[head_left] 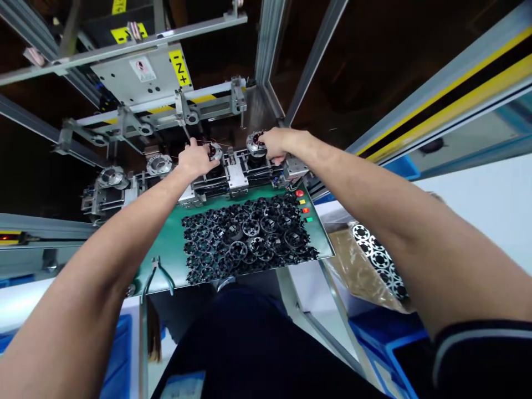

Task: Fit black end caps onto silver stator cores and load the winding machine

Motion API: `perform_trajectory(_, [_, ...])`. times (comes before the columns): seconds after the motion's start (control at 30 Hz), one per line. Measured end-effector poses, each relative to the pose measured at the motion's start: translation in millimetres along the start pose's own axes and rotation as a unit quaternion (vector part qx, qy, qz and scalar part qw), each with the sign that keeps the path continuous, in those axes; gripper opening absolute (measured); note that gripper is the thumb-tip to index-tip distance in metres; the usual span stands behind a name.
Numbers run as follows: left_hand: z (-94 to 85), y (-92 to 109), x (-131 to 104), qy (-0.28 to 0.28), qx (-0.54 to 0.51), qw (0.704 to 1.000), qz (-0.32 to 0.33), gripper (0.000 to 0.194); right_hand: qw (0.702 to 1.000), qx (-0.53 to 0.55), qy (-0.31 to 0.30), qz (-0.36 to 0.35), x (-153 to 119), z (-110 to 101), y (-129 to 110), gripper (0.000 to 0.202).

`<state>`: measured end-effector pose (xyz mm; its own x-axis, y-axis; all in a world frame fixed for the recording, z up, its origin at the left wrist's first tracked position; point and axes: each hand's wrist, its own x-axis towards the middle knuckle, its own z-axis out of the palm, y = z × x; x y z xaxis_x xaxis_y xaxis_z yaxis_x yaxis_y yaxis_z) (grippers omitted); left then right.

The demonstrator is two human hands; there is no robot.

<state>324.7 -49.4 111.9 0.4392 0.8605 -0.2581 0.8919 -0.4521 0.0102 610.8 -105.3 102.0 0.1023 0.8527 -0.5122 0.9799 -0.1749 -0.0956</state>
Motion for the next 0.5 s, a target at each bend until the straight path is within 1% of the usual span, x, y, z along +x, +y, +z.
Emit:
perform_trajectory(0.07, [2.5,5,9,-0.021,0.023,0.999,-0.009,0.081,1.0,0.012,-0.009,0.001,15,3,4,0.042])
perform_trajectory(0.17, [2.0,9,26,-0.053,0.047,0.997,-0.023,0.087,0.999,0.04,-0.01,0.003,31,9,4,0.049])
perform_trajectory(0.23, [-1.2,10,39,-0.066,0.058,0.996,-0.035,0.092,0.998,0.059,-0.006,0.007,37,15,2,0.053])
perform_trajectory(0.3, [-4.3,7,47,-0.076,0.064,0.994,-0.045,0.098,0.998,0.07,0.0,0.008,39,20,3,0.052])
perform_trajectory(0.4, [-1.0,-2,49,-0.057,0.037,0.997,-0.028,0.099,0.997,0.074,0.009,-0.002,39,26,5,0.055])
perform_trajectory(0.5, [14.2,-10,41,-0.017,0.002,1.0,-0.01,0.096,0.997,0.071,0.015,-0.007,38,28,6,0.063])
